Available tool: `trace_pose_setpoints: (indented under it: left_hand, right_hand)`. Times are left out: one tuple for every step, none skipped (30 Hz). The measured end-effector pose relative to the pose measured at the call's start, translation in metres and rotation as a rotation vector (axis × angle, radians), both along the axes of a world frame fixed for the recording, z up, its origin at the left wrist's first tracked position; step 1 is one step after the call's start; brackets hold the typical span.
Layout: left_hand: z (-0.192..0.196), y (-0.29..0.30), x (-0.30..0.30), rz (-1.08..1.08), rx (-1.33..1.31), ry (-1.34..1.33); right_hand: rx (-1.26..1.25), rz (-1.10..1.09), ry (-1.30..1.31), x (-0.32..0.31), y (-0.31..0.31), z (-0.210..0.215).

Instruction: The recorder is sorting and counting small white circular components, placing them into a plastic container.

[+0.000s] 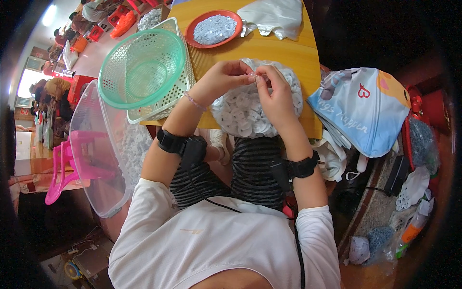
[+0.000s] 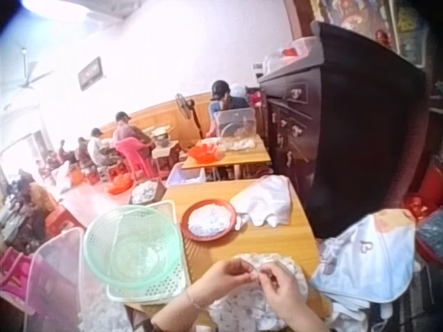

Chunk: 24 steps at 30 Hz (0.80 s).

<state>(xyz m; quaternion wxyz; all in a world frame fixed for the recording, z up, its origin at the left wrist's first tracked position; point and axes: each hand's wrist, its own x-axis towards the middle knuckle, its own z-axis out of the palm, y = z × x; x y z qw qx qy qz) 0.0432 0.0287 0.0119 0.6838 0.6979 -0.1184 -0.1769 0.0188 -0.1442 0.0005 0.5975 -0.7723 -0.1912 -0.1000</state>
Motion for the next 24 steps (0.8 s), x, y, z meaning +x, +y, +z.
trace_pose_setpoints:
  left_hand:
    - [0.000, -0.001, -0.001, 0.018, -0.041, -0.027]
    - [-0.001, -0.001, -0.002, 0.018, -0.039, -0.028]
    - [0.000, -0.003, -0.003, 0.047, -0.051, -0.034]
    - [-0.001, -0.004, -0.005, 0.075, -0.063, -0.040]
    - [-0.003, -0.005, -0.006, 0.075, -0.065, -0.036]
    - [-0.002, -0.006, -0.008, 0.098, -0.082, -0.087]
    - [-0.002, -0.007, -0.010, 0.122, -0.100, -0.138]
    - [-0.003, -0.008, -0.012, 0.122, -0.100, -0.138]
    - [-0.002, -0.010, -0.015, 0.158, -0.096, -0.163]
    - [-0.002, -0.011, -0.017, 0.195, -0.093, -0.187]
    - [-0.004, -0.012, -0.018, 0.195, -0.093, -0.188]
    - [-0.005, -0.012, -0.019, 0.211, -0.080, -0.198]
    - [-0.006, -0.013, -0.020, 0.227, -0.066, -0.207]
    - [-0.007, -0.014, -0.022, 0.227, -0.067, -0.207]
    - [-0.005, -0.017, -0.026, 0.267, -0.003, -0.281]
    - [-0.004, -0.018, -0.028, 0.308, 0.062, -0.354]
    - [-0.005, -0.018, -0.027, 0.307, 0.060, -0.353]
    - [-0.006, -0.017, -0.027, 0.321, 0.193, -0.612]
    - [-0.007, -0.016, -0.026, 0.330, 0.328, -0.870]
    - [-0.007, -0.015, -0.026, 0.331, 0.327, -0.870]
    - [-0.006, -0.013, -0.026, 0.296, 0.436, -1.028]
    - [-0.004, -0.012, -0.026, 0.259, 0.546, -1.184]
    - [-0.003, -0.012, -0.028, 0.259, 0.546, -1.184]
    - [-0.002, -0.011, -0.030, 0.239, 0.580, -1.199]
  right_hand:
    - [-0.019, -0.012, -0.009, -0.001, 0.000, 0.001]
    - [-0.016, -0.012, -0.010, -0.001, 0.002, 0.003]
    - [-0.031, -0.031, -0.004, -0.001, 0.004, 0.003]
    - [-0.046, -0.050, 0.001, 0.000, 0.005, 0.003]
    - [-0.048, -0.051, 0.005, 0.000, 0.007, 0.004]
    - [-0.054, -0.058, 0.014, 0.000, 0.007, 0.006]
    - [-0.059, -0.065, 0.024, 0.000, 0.008, 0.008]
    - [-0.059, -0.065, 0.024, 0.001, 0.007, 0.007]
    - [-0.043, -0.059, 0.033, 0.002, 0.007, 0.007]
    - [-0.027, -0.052, 0.042, 0.004, 0.007, 0.007]
    - [-0.027, -0.052, 0.042, 0.006, 0.006, 0.005]
    - [-0.011, -0.031, 0.092, 0.009, 0.005, 0.003]
    - [0.004, -0.010, 0.142, 0.011, 0.004, 0.001]
    - [0.003, -0.011, 0.143, 0.014, 0.002, 0.000]
    - [0.042, 0.028, 0.194, 0.017, 0.001, -0.001]
    - [0.082, 0.066, 0.245, 0.018, 0.000, -0.001]
    - [0.080, 0.064, 0.246, 0.018, -0.002, 0.000]
    - [0.110, 0.106, 0.292, 0.018, -0.002, 0.004]
    - [0.141, 0.149, 0.337, 0.019, -0.003, 0.006]
    - [0.139, 0.149, 0.337, 0.019, -0.004, 0.007]
    - [0.136, 0.173, 0.357, 0.020, -0.005, 0.007]
    - [0.132, 0.198, 0.377, 0.021, -0.007, 0.007]
    - [0.132, 0.198, 0.377, 0.023, -0.008, 0.005]
    - [0.125, 0.209, 0.362, 0.024, -0.010, 0.003]
